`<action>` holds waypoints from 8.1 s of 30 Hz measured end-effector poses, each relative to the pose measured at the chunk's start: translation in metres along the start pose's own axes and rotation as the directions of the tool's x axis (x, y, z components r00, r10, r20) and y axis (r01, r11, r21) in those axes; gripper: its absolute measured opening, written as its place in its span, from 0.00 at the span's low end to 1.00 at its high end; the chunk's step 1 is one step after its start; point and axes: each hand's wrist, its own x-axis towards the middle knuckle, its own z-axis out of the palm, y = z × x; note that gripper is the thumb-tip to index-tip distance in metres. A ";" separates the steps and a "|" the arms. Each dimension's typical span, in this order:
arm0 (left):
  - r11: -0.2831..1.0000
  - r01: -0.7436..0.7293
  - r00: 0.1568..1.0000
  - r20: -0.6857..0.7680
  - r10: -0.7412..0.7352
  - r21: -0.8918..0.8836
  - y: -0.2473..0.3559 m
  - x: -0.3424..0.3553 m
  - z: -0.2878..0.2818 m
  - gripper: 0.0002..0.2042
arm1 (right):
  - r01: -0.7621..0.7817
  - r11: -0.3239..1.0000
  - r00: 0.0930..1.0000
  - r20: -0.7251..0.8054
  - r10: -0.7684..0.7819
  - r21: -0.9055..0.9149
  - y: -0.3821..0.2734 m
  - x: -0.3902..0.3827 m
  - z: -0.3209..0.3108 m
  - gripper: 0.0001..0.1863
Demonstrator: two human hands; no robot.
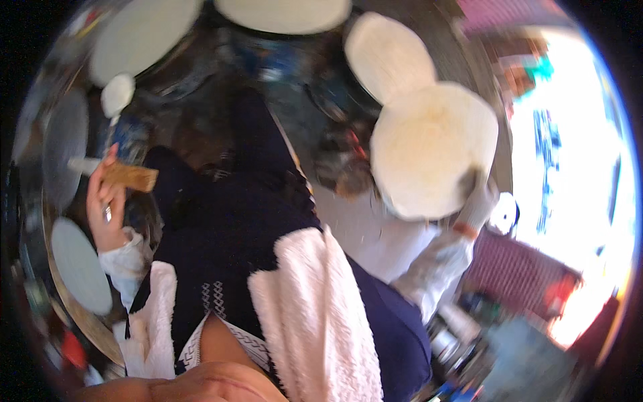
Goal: The person ladles batter onto multiple hot griddles and spreads it into thin, round crepes using a wooden spreader. They flip the crepes with a metal spatula and remove finished ones to a stack while continuously adding new batter to available griddles.
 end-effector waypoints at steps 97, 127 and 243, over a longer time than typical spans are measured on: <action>0.754 0.373 0.569 -0.775 0.275 0.542 -0.140 0.029 -0.184 0.17 | 0.595 0.447 -0.046 0.583 -0.811 0.668 -0.492 -0.304 0.594 0.27; 0.625 0.194 0.544 -0.613 0.572 0.756 -0.183 0.053 -0.214 0.08 | 0.520 0.359 -0.289 0.555 -0.780 0.775 -0.619 -0.468 0.617 0.23; 0.717 0.248 0.451 -0.733 0.510 0.651 -0.186 0.019 -0.194 0.09 | 0.085 0.931 -0.300 0.900 -0.315 0.354 -0.427 -0.367 0.526 0.18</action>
